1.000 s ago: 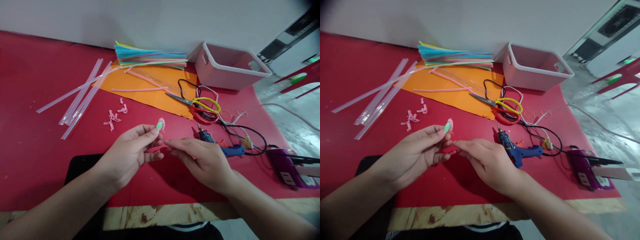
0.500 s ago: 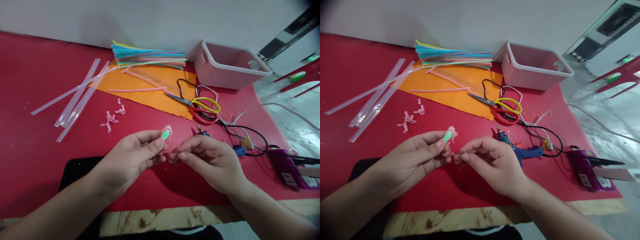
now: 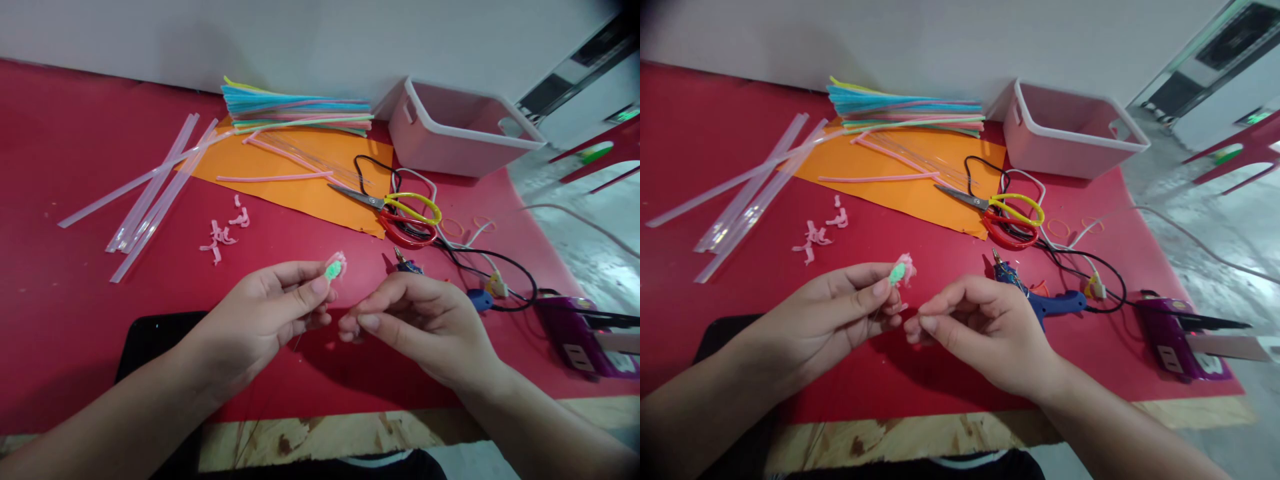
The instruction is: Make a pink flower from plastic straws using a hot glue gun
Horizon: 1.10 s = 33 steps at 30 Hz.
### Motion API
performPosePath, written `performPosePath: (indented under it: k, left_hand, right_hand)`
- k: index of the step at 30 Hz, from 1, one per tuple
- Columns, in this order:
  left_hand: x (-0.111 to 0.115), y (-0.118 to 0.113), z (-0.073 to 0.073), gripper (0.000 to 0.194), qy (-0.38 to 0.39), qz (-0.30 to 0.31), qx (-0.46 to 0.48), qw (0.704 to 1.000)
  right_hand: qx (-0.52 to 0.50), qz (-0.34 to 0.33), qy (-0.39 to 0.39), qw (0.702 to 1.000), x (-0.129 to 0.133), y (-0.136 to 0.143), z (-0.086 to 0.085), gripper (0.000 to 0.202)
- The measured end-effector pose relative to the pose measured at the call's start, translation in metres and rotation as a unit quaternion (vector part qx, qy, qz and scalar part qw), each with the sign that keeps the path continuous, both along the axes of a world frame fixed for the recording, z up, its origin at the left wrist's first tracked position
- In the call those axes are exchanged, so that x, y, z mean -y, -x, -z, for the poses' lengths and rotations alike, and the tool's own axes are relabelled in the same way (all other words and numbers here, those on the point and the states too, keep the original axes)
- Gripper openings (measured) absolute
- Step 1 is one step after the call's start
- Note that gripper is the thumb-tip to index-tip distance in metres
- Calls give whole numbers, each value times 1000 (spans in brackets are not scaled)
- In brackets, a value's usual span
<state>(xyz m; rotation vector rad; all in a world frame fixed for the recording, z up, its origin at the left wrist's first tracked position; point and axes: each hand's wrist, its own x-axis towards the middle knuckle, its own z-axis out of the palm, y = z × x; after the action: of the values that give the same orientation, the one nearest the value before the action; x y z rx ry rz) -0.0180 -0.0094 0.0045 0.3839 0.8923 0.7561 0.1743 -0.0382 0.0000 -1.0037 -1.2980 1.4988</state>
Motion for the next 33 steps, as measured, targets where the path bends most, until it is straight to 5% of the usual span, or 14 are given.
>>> performPosePath:
  k: [10, 16, 25, 33]
  left_hand:
    - [2, 1, -1, 14, 8, -5, 8, 1000]
    - [1, -1, -4, 13, 6, 30, 0, 1000]
    - [5, 6, 5, 25, -54, 110, -38, 992]
    - [5, 5, 9, 17, -76, 108, -31, 991]
  right_hand:
    - [-26, -36, 17, 999, -3, -4, 2, 13]
    - [10, -8, -90, 996, -6, -9, 0, 16]
    - [41, 38, -118, 991, -3, -8, 0, 16]
    - [155, 68, -255, 952, -1, -12, 1, 29]
